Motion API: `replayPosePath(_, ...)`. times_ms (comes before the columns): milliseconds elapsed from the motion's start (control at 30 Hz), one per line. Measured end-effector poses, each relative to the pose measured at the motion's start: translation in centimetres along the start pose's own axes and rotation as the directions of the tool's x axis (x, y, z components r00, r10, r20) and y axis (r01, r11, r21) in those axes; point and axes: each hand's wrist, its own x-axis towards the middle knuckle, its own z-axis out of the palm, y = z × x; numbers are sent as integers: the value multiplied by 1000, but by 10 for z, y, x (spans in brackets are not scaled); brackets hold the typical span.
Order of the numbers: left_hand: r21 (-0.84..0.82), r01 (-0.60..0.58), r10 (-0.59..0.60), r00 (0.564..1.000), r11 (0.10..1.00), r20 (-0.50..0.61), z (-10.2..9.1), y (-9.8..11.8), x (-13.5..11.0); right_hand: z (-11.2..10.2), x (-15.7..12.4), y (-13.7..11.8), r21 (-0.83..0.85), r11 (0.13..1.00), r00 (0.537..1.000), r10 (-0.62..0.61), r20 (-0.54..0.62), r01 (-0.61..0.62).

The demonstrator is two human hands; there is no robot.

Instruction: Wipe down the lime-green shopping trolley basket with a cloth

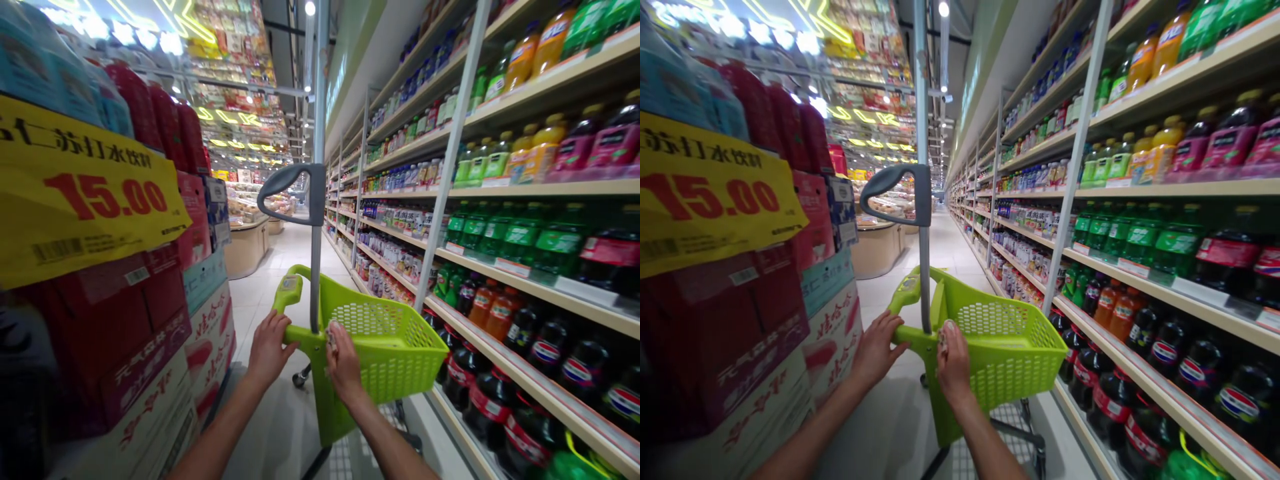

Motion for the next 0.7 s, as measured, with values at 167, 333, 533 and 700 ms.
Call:
replayPosePath(167, 31, 63, -62, 997, 998, -36, 1, 25, -7, 5, 5, -24, 90, 995, 999, -36, -39, 39)
replayPosePath(333, 56, 55, -52, 997, 997, -58, 5, 49, -12, -45, 51, -31, 119, 977, 978, -163, -130, 178)
replayPosePath(533, 40, 35, -33, 998, 999, -46, 9, 79, -15, -96, 159, -70, -94, 858, 851, -513, -109, 505)
replayPosePath(700, -73, -115, 116, 993, 991, 6, 5, 77, -15, -94, 122, -31, -113, 779, 782, -589, 204, 617)
